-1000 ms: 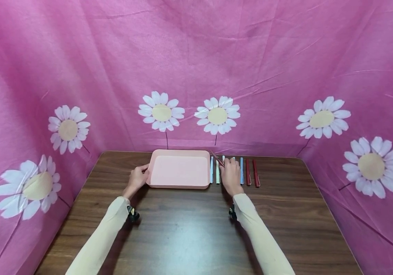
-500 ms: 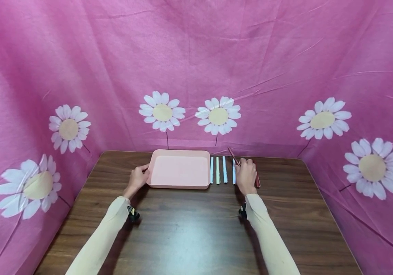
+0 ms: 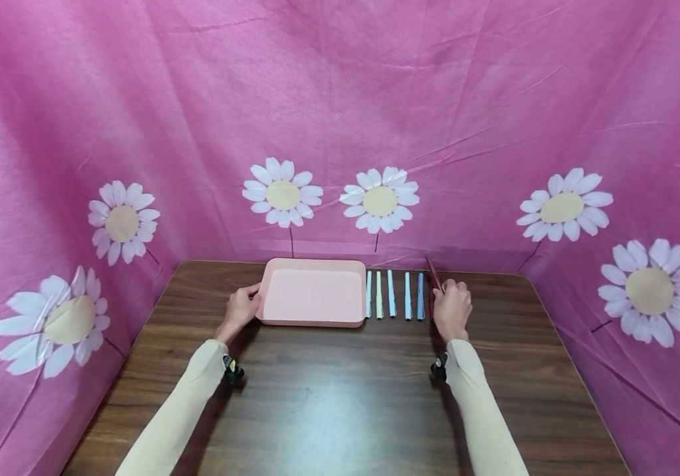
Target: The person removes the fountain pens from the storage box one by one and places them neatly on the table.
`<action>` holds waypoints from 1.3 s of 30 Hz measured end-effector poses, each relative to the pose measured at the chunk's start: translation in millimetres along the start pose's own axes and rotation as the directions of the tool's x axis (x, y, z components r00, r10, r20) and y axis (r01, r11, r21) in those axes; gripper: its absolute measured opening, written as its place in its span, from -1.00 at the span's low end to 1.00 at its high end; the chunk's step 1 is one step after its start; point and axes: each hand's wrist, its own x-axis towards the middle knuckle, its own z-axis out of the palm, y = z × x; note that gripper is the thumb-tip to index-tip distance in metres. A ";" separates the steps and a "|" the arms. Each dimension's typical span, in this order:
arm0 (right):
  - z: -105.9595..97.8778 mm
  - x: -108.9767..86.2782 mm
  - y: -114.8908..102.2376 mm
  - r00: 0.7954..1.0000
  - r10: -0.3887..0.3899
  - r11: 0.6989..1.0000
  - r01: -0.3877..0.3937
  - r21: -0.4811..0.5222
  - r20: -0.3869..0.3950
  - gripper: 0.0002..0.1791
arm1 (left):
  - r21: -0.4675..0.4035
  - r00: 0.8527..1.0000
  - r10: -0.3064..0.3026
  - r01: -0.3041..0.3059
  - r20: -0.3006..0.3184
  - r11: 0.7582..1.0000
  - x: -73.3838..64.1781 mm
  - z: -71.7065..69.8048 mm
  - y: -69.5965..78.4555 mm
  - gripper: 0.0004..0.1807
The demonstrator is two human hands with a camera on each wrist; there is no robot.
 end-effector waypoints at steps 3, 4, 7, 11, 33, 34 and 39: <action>-4.9 -2.9 10.2 0.999 0.033 0.999 -0.033 -0.002 -0.013 -0.71 | 0.001 1.000 -0.001 0.001 -0.004 1.000 0.4 -1.0 0.4 -0.58; -6.4 -3.9 13.5 0.999 0.041 0.999 -0.041 -0.007 -0.017 -0.71 | 0.002 1.000 0.000 0.000 -0.004 1.000 0.3 -1.0 0.5 -0.58; -10.4 -6.5 21.6 0.998 0.067 0.998 -0.067 -0.013 -0.020 -0.72 | 0.006 1.000 0.000 0.000 -0.006 1.000 0.0 -1.2 0.4 -0.58; -13.6 -8.9 30.5 0.996 0.091 0.996 -0.092 -0.018 -0.016 -0.72 | 0.009 1.000 -0.002 0.002 -0.007 1.000 -0.4 -1.0 -0.2 -0.59; -18.1 -17.6 54.4 0.965 0.198 0.979 -0.185 -0.086 0.173 -0.67 | -0.008 1.000 0.006 -0.006 0.004 1.000 -1.2 -1.0 -1.6 -0.58; -17.7 -17.3 55.2 0.965 0.196 0.979 -0.184 -0.083 0.173 -0.68 | -0.015 1.000 0.003 -0.003 0.007 1.000 -1.1 -0.8 -1.5 -0.59; -16.1 -18.8 57.3 0.963 0.208 0.977 -0.198 -0.074 0.172 -0.67 | -0.043 1.000 -0.013 0.015 0.028 0.999 1.3 -0.9 -1.4 -0.59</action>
